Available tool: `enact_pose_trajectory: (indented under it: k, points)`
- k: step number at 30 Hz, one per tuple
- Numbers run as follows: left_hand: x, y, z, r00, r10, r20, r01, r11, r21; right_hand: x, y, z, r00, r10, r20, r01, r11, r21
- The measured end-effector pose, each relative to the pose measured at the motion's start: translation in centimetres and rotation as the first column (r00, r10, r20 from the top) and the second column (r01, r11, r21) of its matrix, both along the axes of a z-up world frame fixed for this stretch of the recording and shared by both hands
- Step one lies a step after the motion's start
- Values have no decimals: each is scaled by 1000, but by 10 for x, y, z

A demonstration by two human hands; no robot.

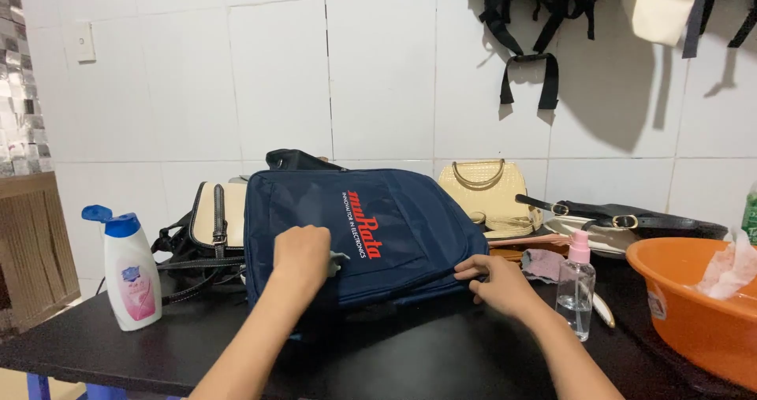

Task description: Wiping the front surface of a blue bag with a cloth to clean it.

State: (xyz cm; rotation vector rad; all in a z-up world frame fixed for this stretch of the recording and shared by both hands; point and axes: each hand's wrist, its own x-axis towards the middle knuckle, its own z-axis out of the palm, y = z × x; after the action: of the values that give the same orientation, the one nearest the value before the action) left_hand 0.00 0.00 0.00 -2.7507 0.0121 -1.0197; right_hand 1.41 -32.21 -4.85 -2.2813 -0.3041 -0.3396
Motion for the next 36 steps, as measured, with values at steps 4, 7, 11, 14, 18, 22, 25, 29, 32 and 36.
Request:
enact_pose_trajectory:
  k: [4, 7, 11, 14, 18, 22, 25, 29, 32, 36]
  points:
    - [4, -11, -10, 1000, 23, -10, -23, 998, 64, -9, 2, 4, 1000, -3, 0, 3, 1000, -1]
    - [-3, -25, -11, 993, 107, -47, -100, 987, 129, -9, 3, 4, 1000, 4, -10, -4, 1000, 7]
    - [-3, -41, -19, 982, 173, -82, -159, 975, 154, -5, 2, 1, 1000, 3, 5, -3, 1000, 13]
    - [-6, -53, -23, 961, 262, -86, -235, 942, 241, -6, 2, 1, 1000, 0, -1, 0, 1000, 11]
    - [-21, -70, -22, 901, 374, -219, -292, 897, 331, -13, 7, 12, 988, -45, -145, 47, 999, 11]
    - [-13, -62, -35, 925, 341, -166, -279, 908, 313, -11, 6, 12, 989, -35, -143, 37, 999, 11]
    - [-20, -58, -35, 942, 304, -145, -251, 921, 299, -13, 7, 12, 989, -42, -141, 42, 999, -3]
    - [-1, -57, -40, 977, 189, -94, -164, 960, 228, -12, 7, 12, 989, -37, -143, 39, 999, 14]
    - [28, -66, -45, 994, 107, -19, -102, 982, 160, -5, 4, 9, 991, -34, -132, 34, 999, -1]
    - [46, -87, -49, 997, -78, 8, 76, 989, 123, -6, 5, 8, 991, -34, -133, 34, 999, 2]
